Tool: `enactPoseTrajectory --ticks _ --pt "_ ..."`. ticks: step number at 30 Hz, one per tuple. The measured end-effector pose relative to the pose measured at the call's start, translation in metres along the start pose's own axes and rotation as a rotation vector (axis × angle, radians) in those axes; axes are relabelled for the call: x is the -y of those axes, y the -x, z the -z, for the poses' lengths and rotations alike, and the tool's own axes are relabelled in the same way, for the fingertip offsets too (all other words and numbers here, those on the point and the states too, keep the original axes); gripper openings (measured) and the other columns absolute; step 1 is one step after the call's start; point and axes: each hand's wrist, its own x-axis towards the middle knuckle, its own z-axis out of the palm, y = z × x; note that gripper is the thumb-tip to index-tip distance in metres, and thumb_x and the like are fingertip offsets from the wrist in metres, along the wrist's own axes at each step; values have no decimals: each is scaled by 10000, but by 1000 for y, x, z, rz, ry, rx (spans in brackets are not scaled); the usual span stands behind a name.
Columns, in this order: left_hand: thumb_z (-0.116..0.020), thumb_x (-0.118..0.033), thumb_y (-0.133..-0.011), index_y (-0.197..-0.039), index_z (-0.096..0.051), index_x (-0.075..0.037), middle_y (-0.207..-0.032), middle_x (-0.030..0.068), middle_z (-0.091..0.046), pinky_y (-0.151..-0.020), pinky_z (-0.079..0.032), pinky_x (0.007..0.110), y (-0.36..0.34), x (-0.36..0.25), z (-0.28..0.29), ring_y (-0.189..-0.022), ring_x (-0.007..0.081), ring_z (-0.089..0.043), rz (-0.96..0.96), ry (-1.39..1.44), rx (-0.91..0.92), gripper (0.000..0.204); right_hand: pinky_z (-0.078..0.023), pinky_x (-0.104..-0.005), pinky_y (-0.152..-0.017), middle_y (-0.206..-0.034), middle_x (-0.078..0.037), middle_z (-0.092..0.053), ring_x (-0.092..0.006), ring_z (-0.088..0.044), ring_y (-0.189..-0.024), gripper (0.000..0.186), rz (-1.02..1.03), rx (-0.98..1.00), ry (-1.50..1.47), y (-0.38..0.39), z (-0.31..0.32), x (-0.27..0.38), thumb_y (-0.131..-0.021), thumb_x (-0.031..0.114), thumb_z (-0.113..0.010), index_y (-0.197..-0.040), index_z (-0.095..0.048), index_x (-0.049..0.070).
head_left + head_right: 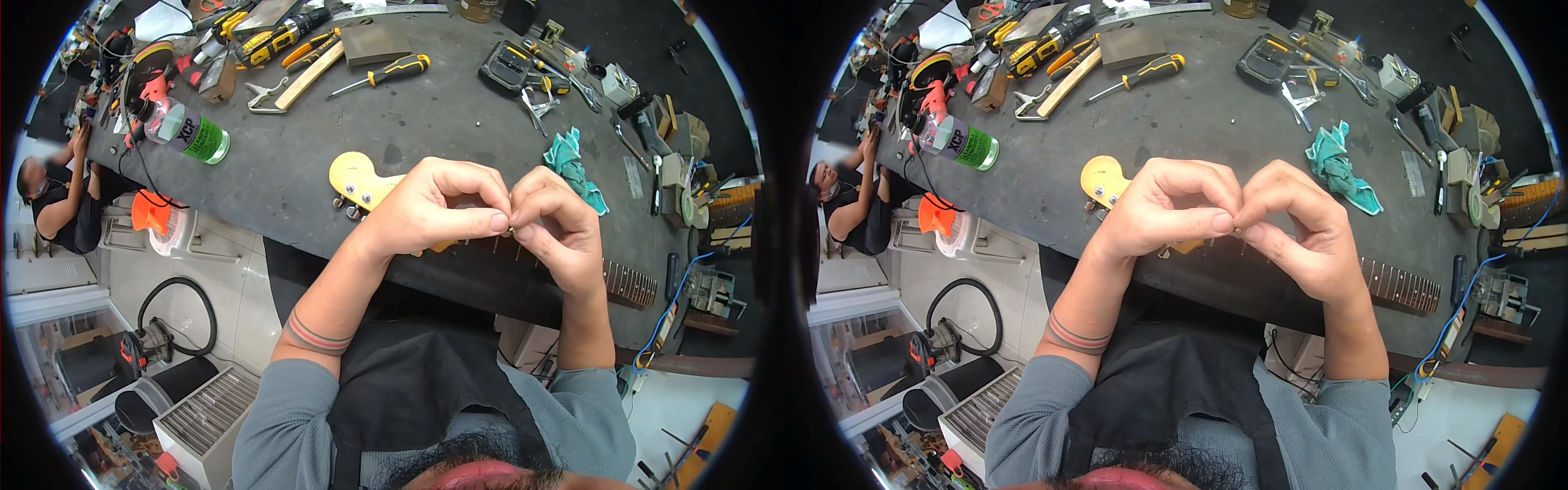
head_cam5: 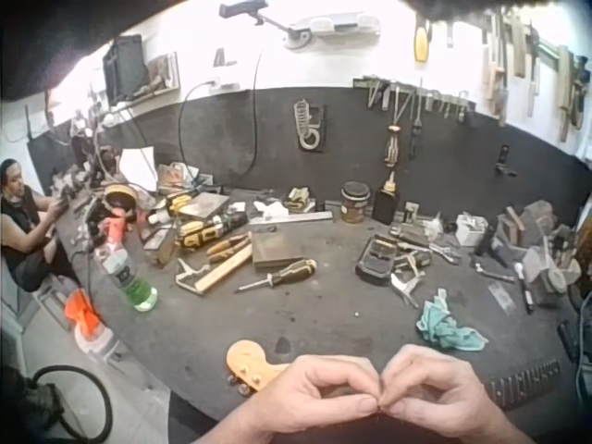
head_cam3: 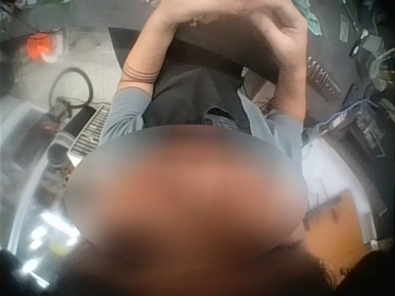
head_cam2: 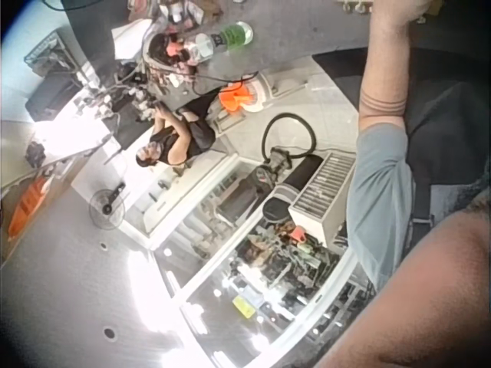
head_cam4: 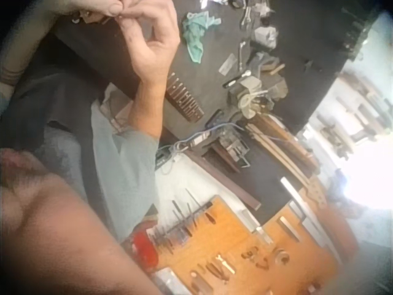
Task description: The person uses a screwdriver to tighten the tuning pegs on the headstock of a guitar neck. They systematically adjust each peg, then inspect the neck and tuning mechanism by hand.
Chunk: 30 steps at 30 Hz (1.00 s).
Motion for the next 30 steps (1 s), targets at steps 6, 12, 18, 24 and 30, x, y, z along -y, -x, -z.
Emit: enactPoseTrajectory --ticks 6,12,18,24,30 --pt "-824 -34 -985 -1008 -808 13 -1010 81 -773 -788 -541 309 0 2 -1 -904 138 -688 -96 -211 -28 55 -515 -359 -975 -1106 -78 -710 -206 -672 -1053 145 -92 -49 -100 -1 -6 4 -971 -23 -797 -1106 -767 18" --pt "-819 -16 -982 -1010 -807 12 -1007 91 -780 -797 -543 310 1 -7 -5 -906 142 -695 -80 -298 -62 41 -513 -363 -999 -1116 -90 -703 -210 -663 -1096 226 2 -12 22 2 1 -8 -973 -20 -793 -1191 -744 15" --pt "-801 -85 -1015 -991 -809 8 -982 70 -794 -844 -559 319 -1 4 0 -930 139 -712 -187 -298 -176 97 -567 -353 -905 -1126 -107 -705 -216 -713 -979 321 112 -150 271 -4 -14 -6 -916 -75 -831 -1214 -748 8" --pt "-795 -72 -1024 -1015 -819 16 -1003 79 -797 -863 -561 325 0 2 -3 -955 149 -717 -102 -259 -190 92 -570 -364 -861 -1088 -96 -722 -236 -723 -917 404 270 -205 516 -3 -15 -13 -836 -89 -870 -1203 -768 45" --pt "-810 -51 -1019 -1036 -813 22 -1029 91 -793 -868 -566 327 -3 8 -2 -967 153 -716 -162 -254 -197 74 -539 -399 -909 -1030 -63 -755 -244 -725 -897 391 372 -256 669 -5 -15 -8 -817 -73 -869 -1170 -783 74"
